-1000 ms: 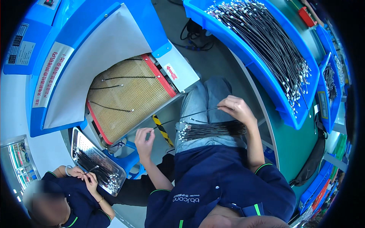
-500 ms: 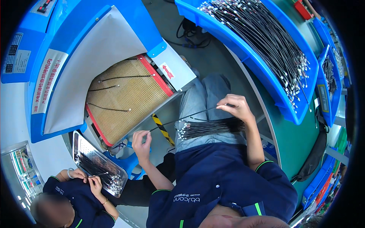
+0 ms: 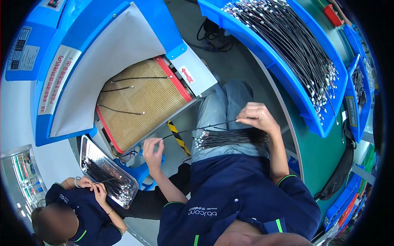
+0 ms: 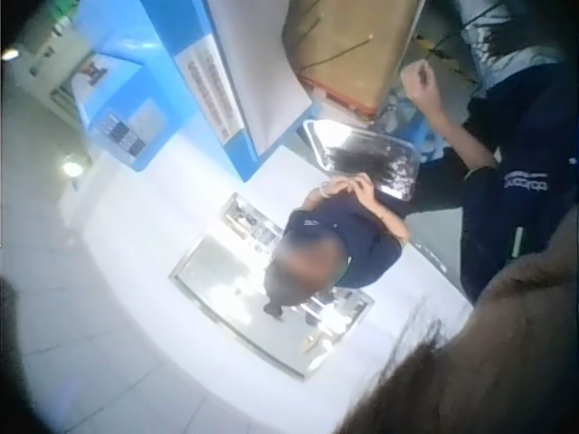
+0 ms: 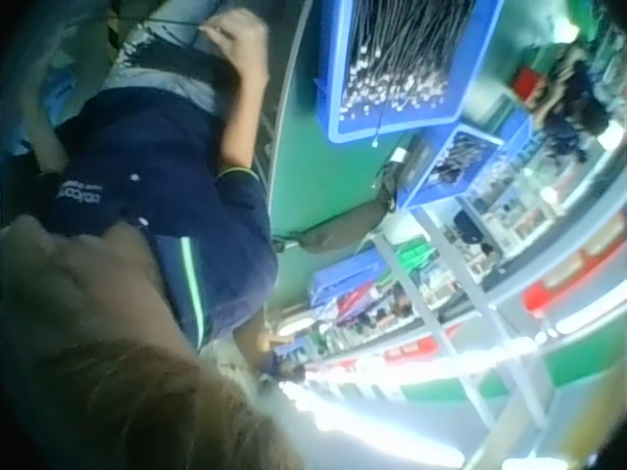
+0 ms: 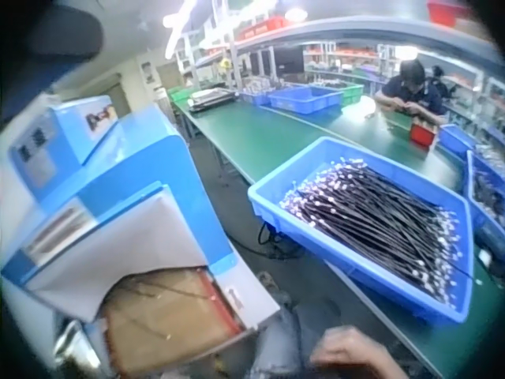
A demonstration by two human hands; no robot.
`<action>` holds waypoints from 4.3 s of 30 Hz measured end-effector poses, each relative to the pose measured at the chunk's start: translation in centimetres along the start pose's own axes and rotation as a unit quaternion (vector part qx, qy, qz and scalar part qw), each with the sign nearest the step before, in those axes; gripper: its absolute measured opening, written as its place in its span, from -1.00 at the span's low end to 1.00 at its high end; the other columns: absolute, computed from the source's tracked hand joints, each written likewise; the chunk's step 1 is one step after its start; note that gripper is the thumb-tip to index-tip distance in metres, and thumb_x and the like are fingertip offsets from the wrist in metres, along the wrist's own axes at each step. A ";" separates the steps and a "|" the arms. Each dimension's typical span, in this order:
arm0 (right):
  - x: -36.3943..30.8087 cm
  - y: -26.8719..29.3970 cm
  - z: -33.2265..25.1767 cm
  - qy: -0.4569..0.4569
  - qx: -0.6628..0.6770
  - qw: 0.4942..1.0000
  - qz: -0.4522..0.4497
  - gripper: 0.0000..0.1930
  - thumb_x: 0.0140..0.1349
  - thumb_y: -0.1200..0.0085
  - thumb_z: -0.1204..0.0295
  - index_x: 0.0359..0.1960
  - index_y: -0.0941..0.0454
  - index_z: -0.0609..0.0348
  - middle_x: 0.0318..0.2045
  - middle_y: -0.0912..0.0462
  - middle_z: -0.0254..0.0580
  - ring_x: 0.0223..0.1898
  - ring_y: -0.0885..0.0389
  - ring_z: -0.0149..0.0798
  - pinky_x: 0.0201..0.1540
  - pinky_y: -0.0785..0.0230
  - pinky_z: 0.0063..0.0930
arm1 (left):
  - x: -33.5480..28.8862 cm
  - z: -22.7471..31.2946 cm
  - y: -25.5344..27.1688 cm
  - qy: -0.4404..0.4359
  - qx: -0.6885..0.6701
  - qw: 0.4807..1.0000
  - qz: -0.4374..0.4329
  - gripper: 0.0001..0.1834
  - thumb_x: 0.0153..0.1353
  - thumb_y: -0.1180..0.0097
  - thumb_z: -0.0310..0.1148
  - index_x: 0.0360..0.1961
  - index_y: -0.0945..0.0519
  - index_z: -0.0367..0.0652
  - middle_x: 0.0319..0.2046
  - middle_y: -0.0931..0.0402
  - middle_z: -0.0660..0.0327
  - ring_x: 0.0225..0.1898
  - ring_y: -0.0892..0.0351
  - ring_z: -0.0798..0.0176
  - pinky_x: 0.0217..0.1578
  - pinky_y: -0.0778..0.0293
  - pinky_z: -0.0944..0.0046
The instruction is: The person inserts thin black cables into a blue machine with a mesh surface, likely for crimping or processing. They handle the cables one by one, placing them into the machine and then moving them to a blue bin. A coworker is visible in the background performing a similar task.
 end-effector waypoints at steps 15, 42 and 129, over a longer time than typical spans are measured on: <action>-0.1 -1.3 0.5 -0.063 -0.030 0.997 -0.038 -0.90 -0.03 -0.26 0.47 -0.54 -0.58 0.20 -0.53 -0.59 -0.25 -0.48 -0.57 -0.24 -0.44 -0.41 -0.41 | -0.2 -0.1 0.1 0.007 -0.011 1.000 -0.002 -0.85 -0.08 -0.23 -0.65 -0.43 -0.57 -0.27 -0.45 -0.54 0.16 -0.36 -0.53 0.18 -0.29 -0.43 0.29; 6.9 -5.0 -1.4 0.096 -0.120 0.982 0.108 -0.84 -0.12 -0.29 0.48 -0.47 -0.57 0.12 -0.47 -0.53 -0.33 -0.36 -0.51 -0.25 -0.33 -0.40 -0.41 | 8.3 -6.4 2.8 0.026 0.047 0.998 0.015 -0.91 0.06 -0.17 -0.52 -0.38 -0.56 -0.29 -0.42 -0.52 0.12 -0.35 -0.53 0.15 -0.28 -0.43 0.26; -9.6 -11.7 4.6 -0.303 0.319 0.845 -0.304 -0.80 -0.05 -0.33 0.57 -0.38 -0.57 0.22 -0.47 -0.58 -0.43 -0.42 -0.53 -0.54 -0.35 -0.36 -0.64 | -11.0 9.9 -14.4 -0.099 0.122 0.931 -0.330 -0.45 -0.21 -0.35 -0.32 -0.12 -0.42 -0.11 -0.29 -0.52 0.18 -0.13 -0.50 0.11 -0.15 -0.34 0.12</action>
Point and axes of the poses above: each hand's wrist, its own x-axis towards the middle knuckle, its own y-axis out of the back of the hand, z = x × y, the point moved 6 cm from there along x, towards the middle knuckle
